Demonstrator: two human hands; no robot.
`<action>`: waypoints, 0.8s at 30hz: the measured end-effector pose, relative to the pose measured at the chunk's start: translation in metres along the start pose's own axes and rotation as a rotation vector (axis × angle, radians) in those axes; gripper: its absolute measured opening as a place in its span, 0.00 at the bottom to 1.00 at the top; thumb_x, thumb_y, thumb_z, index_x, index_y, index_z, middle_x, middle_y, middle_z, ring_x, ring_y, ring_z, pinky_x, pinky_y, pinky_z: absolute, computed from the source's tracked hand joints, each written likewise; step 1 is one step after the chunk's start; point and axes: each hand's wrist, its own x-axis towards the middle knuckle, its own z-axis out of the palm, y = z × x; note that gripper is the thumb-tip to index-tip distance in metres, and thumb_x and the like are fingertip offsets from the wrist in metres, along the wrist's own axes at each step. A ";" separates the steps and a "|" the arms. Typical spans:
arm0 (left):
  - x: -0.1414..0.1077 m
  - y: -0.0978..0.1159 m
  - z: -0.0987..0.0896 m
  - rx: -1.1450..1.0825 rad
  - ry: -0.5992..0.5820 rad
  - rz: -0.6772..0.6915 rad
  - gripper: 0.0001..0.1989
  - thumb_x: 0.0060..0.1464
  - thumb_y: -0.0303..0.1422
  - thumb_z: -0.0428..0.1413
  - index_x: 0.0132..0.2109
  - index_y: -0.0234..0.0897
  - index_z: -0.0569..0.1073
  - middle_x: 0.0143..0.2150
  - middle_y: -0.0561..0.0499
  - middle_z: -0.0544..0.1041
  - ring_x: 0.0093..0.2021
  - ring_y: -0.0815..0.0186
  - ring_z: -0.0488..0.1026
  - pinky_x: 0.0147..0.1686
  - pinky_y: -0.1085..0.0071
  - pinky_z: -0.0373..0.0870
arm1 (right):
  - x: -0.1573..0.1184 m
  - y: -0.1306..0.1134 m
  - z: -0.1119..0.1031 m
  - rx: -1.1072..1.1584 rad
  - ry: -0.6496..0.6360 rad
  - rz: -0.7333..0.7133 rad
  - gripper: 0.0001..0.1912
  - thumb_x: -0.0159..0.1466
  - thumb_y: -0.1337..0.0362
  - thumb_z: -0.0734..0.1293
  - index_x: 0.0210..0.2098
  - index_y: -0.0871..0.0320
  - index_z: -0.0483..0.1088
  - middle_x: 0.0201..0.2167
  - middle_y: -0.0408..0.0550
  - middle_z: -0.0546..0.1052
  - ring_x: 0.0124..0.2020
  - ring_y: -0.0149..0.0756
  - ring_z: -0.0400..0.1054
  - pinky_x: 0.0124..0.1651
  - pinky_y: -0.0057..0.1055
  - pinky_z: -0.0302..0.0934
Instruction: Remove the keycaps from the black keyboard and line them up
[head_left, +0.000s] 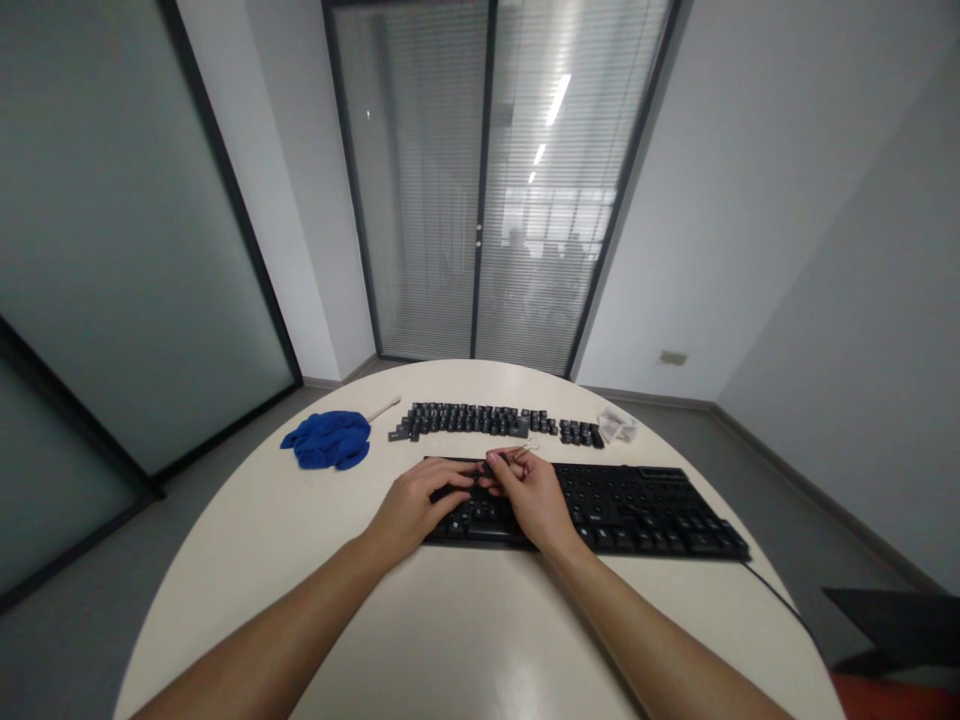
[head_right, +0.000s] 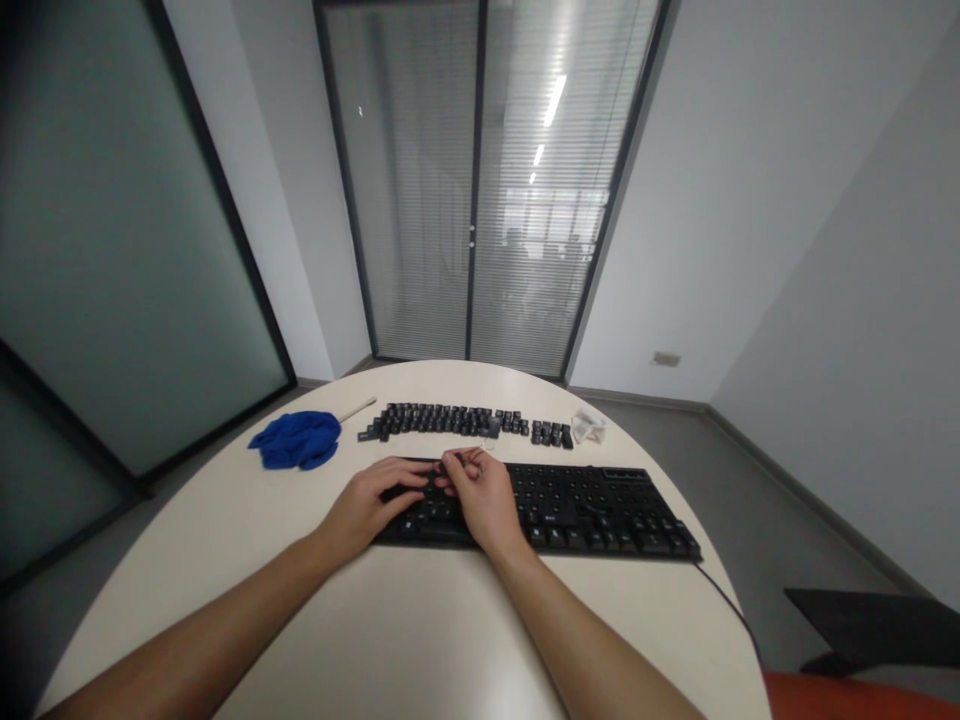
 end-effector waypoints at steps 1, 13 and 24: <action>0.000 0.000 0.000 -0.001 0.011 -0.009 0.05 0.57 0.31 0.59 0.41 0.42 0.79 0.49 0.47 0.79 0.51 0.59 0.73 0.53 0.59 0.69 | 0.000 0.000 0.000 -0.002 0.003 -0.002 0.22 0.55 0.46 0.72 0.36 0.60 0.72 0.32 0.51 0.81 0.30 0.37 0.77 0.34 0.30 0.71; -0.001 -0.024 -0.002 0.110 0.103 -0.271 0.09 0.59 0.32 0.55 0.44 0.42 0.79 0.44 0.49 0.80 0.47 0.59 0.74 0.52 0.60 0.68 | 0.000 -0.001 0.002 -0.014 0.013 0.004 0.22 0.55 0.47 0.72 0.36 0.60 0.71 0.33 0.51 0.81 0.30 0.36 0.76 0.33 0.29 0.69; -0.005 -0.032 -0.012 0.293 0.006 -0.459 0.11 0.57 0.35 0.57 0.46 0.45 0.80 0.45 0.50 0.81 0.47 0.58 0.75 0.50 0.63 0.69 | 0.000 0.001 0.000 -0.037 -0.011 0.008 0.23 0.56 0.46 0.71 0.37 0.60 0.71 0.34 0.52 0.81 0.30 0.36 0.76 0.32 0.28 0.69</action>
